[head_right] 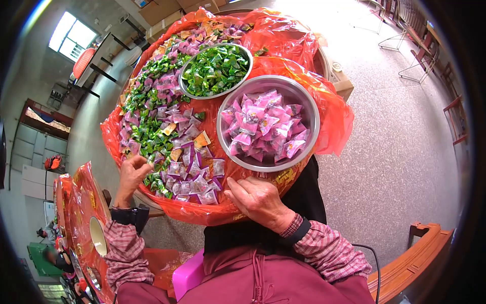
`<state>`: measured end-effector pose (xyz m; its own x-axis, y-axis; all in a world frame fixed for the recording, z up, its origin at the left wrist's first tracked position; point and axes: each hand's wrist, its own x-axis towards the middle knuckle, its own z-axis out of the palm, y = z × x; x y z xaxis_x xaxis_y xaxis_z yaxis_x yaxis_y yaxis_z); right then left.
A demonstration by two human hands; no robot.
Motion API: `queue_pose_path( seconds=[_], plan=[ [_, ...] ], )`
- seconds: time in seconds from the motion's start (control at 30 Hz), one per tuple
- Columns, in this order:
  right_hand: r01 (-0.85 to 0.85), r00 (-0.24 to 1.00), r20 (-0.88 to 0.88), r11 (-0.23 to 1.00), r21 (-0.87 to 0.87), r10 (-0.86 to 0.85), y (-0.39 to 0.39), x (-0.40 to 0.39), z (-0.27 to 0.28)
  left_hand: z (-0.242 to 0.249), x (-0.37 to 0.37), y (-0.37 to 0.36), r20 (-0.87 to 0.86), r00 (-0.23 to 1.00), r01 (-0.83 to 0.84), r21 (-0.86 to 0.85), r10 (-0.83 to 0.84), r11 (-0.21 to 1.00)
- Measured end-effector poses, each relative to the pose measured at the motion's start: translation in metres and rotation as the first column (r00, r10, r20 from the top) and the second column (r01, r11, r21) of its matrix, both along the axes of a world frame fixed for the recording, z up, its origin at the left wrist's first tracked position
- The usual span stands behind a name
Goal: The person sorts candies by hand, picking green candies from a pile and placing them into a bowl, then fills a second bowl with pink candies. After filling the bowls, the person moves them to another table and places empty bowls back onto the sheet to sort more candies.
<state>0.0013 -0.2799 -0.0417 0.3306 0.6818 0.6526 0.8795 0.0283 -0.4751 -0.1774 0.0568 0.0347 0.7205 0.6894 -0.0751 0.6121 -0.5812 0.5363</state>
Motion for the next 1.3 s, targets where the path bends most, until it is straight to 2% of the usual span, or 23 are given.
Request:
queue_pose_path(
  seconds=[0.03, 0.07, 0.1, 0.17, 0.37, 0.47, 0.57, 0.63, 0.73, 0.83, 0.93, 1.07, 1.13, 1.17, 1.23, 1.27, 1.3],
  plan=[
    [0.000, 1.000, 0.000, 1.000, 0.002, 0.000, 0.000, 0.000, 0.000, 0.013, 0.008, -0.004, 0.103, 0.995, -0.003, -0.147, 0.019, 0.989],
    [0.000, 1.000, 0.000, 1.000, 0.003, 0.000, 0.000, 0.000, 0.000, 0.027, 0.019, -0.012, 0.142, 0.989, -0.012, -0.220, 0.044, 0.975],
    [0.001, 1.000, 0.000, 1.000, 0.003, -0.001, 0.000, 0.000, 0.001, 0.033, 0.031, -0.012, 0.143, 0.989, -0.011, -0.218, 0.043, 0.976],
    [0.007, 1.000, 0.007, 1.000, 0.003, -0.007, 0.000, -0.001, 0.000, 0.042, 0.059, -0.009, 0.222, 0.975, 0.044, -0.328, 0.031, 0.944],
    [0.012, 1.000, 0.027, 1.000, 0.005, -0.012, 0.001, 0.000, -0.002, 0.059, 0.168, -0.016, 0.424, 0.904, 0.195, -0.297, -0.054, 0.935],
    [0.010, 1.000, 0.030, 1.000, 0.008, -0.010, 0.000, 0.000, -0.003, 0.056, 0.209, -0.011, 0.471, 0.876, 0.245, -0.243, -0.107, 0.939],
    [0.005, 1.000, 0.025, 1.000, 0.022, -0.005, 0.000, 0.001, -0.003, 0.041, 0.224, -0.010, 0.549, 0.834, 0.177, -0.165, -0.059, 0.970],
    [0.001, 1.000, 0.017, 0.999, 0.033, -0.002, -0.001, 0.001, -0.002, 0.032, 0.212, -0.004, 0.564, 0.824, 0.207, -0.214, -0.052, 0.955],
    [-0.011, 1.000, -0.014, 1.000, -0.001, 0.011, -0.003, 0.000, 0.001, 0.024, 0.174, 0.001, 0.409, 0.908, 0.175, -0.181, -0.088, 0.968],
    [-0.007, 1.000, 0.000, 1.000, 0.014, 0.007, -0.001, 0.000, 0.002, 0.025, 0.125, 0.005, 0.399, 0.910, 0.192, -0.174, -0.109, 0.966],
    [0.005, 1.000, 0.014, 1.000, 0.021, -0.005, 0.000, 0.000, 0.001, 0.025, 0.078, 0.007, 0.279, 0.958, 0.125, -0.214, -0.062, 0.969],
    [0.001, 1.000, 0.000, 1.000, 0.000, -0.001, -0.001, -0.001, 0.002, 0.014, 0.029, 0.011, 0.194, 0.976, 0.150, -0.260, -0.100, 0.954],
    [-0.006, 1.000, -0.009, 1.000, -0.021, 0.006, -0.001, -0.001, 0.005, 0.005, 0.013, 0.010, 0.032, 0.993, 0.115, -0.184, -0.111, 0.976],
    [-0.001, 1.000, -0.011, 1.000, -0.014, 0.001, 0.000, -0.001, 0.005, -0.002, 0.008, 0.011, 0.032, 0.994, 0.111, -0.186, -0.107, 0.976],
    [0.000, 1.000, -0.012, 1.000, -0.009, 0.000, 0.000, -0.001, 0.006, -0.010, 0.006, 0.007, -0.099, 0.976, 0.190, -0.029, -0.192, 0.981],
    [0.000, 1.000, -0.016, 1.000, -0.010, 0.000, 0.000, -0.001, 0.006, -0.013, 0.007, 0.005, -0.169, 0.965, 0.206, 0.021, -0.199, 0.978],
    [0.000, 1.000, -0.019, 1.000, -0.012, 0.000, 0.000, -0.001, 0.006, -0.015, 0.011, 0.002, -0.167, 0.966, 0.203, 0.020, -0.197, 0.979]
  ],
)
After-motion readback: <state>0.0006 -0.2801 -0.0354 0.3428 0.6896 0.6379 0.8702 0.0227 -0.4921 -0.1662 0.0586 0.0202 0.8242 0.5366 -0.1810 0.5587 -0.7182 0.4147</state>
